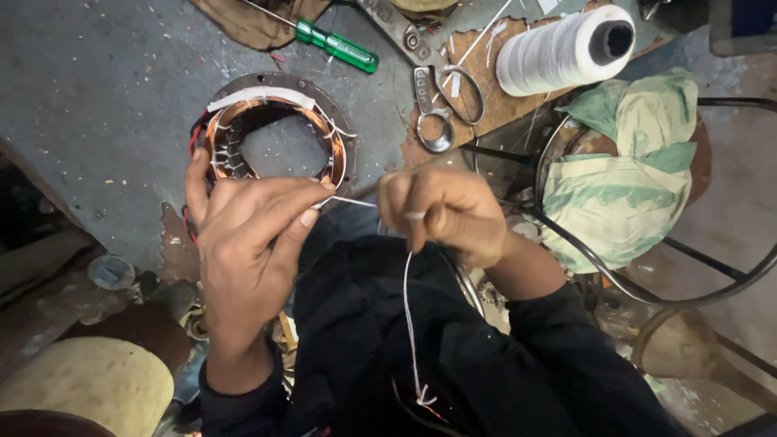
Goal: The person wraps white thread around a copper-wound motor stator to secure the windings. They repeatedly tie knots and trim excess thread using scissors. The person works at a cluttered workbench with various motor parts and tools visible.
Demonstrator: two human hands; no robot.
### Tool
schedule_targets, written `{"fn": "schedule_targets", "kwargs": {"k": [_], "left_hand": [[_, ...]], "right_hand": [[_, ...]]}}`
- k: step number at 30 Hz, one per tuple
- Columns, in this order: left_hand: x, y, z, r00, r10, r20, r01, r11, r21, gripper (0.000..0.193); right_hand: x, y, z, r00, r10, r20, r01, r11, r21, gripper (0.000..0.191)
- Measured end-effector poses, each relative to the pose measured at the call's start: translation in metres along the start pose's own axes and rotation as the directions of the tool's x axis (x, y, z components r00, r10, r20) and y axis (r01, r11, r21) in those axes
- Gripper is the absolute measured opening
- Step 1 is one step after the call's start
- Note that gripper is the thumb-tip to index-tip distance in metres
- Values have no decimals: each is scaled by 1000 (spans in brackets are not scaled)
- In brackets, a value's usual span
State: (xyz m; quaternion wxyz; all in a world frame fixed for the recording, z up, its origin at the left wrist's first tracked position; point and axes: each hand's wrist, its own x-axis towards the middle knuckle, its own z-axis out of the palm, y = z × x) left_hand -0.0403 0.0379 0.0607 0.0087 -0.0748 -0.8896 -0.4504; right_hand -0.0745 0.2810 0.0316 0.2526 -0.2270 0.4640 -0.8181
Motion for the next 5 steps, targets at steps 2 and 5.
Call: {"fn": "schedule_targets", "kwargs": {"k": [2, 5], "left_hand": [[-2, 0, 0, 1000, -6, 5, 6, 1000, 5, 17], [-2, -1, 2, 1000, 0, -2, 0, 1000, 6, 19]], "right_hand": [[-2, -6, -2, 995, -25, 92, 35, 993, -114, 37], [-2, -6, -5, 999, -21, 33, 26, 986, -164, 34]]}}
